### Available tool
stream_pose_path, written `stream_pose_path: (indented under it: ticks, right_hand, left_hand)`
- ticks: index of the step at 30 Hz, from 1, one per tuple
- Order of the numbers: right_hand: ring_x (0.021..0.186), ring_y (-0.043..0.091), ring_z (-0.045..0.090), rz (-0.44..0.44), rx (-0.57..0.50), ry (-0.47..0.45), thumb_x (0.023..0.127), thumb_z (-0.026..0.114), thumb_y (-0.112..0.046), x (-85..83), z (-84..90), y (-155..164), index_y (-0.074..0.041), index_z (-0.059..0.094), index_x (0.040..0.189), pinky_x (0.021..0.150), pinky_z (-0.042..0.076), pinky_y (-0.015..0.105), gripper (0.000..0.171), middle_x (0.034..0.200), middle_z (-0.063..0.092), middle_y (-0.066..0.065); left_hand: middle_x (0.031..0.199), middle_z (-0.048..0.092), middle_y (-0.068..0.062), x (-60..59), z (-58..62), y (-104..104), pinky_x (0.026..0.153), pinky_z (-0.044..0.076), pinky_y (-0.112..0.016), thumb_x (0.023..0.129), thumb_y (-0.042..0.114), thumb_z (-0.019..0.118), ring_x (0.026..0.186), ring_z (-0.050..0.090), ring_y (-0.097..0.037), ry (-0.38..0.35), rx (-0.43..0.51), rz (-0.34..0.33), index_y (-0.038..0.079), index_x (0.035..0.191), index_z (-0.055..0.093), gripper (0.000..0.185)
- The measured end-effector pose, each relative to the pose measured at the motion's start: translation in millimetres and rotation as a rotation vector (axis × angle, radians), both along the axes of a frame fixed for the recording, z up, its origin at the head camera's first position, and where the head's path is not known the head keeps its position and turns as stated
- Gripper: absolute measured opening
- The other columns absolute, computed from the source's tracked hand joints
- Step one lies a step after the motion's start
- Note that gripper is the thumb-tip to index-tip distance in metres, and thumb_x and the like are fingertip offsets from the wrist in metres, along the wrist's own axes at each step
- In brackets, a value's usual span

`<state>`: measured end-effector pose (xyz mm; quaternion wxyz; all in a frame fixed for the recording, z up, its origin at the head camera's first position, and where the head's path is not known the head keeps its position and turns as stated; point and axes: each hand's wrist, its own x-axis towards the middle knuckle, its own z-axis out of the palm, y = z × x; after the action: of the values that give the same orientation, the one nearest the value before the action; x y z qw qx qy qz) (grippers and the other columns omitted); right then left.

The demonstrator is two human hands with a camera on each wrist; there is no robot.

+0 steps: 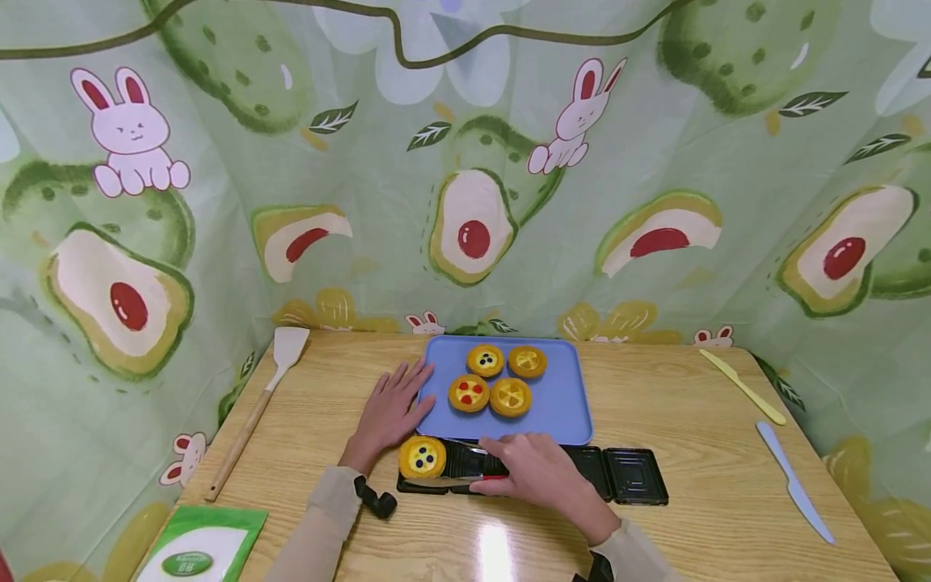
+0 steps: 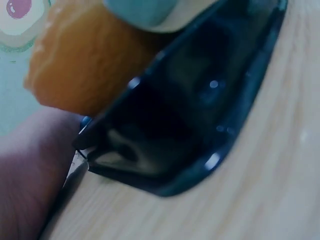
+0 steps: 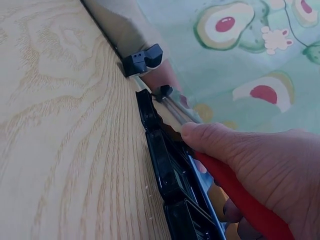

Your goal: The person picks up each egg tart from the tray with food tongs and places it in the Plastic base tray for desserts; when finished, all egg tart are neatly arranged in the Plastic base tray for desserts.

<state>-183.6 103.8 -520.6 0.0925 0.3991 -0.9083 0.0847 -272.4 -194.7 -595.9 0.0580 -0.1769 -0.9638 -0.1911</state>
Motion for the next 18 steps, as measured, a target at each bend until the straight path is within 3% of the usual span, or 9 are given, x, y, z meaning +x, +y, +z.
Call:
stream_pose_path:
  ticks: [12, 18]
  right_hand:
    - [0.048, 0.005, 0.049, -0.025, -0.006, -0.050, 0.088, 0.062, -0.078, -0.9, 0.3, 2.4, -0.018, 0.075, 0.114, 0.042, 0.037, 0.023, 0.067, 0.072, 0.066, -0.005]
    - [0.052, 0.007, 0.055, -0.028, -0.010, -0.061, 0.088, 0.060, -0.080, -1.4, 1.0, 2.8, -0.019, 0.075, 0.121, 0.043, 0.040, 0.024, 0.071, 0.079, 0.071, -0.003]
  left_hand:
    - [0.174, 0.021, 0.006, -0.5, 2.5, 0.8, 0.126, 0.014, -0.060, 0.108, 0.060, 0.038, 0.160, 0.018, -0.032, -0.009, -0.001, -0.003, 0.029, 0.167, 0.028, 0.067]
    - [0.174, 0.020, 0.006, 0.9, 3.9, 0.2, 0.127, 0.013, -0.060, 0.108, 0.061, 0.037, 0.161, 0.017, -0.032, -0.020, -0.007, -0.002, 0.030, 0.167, 0.026, 0.068]
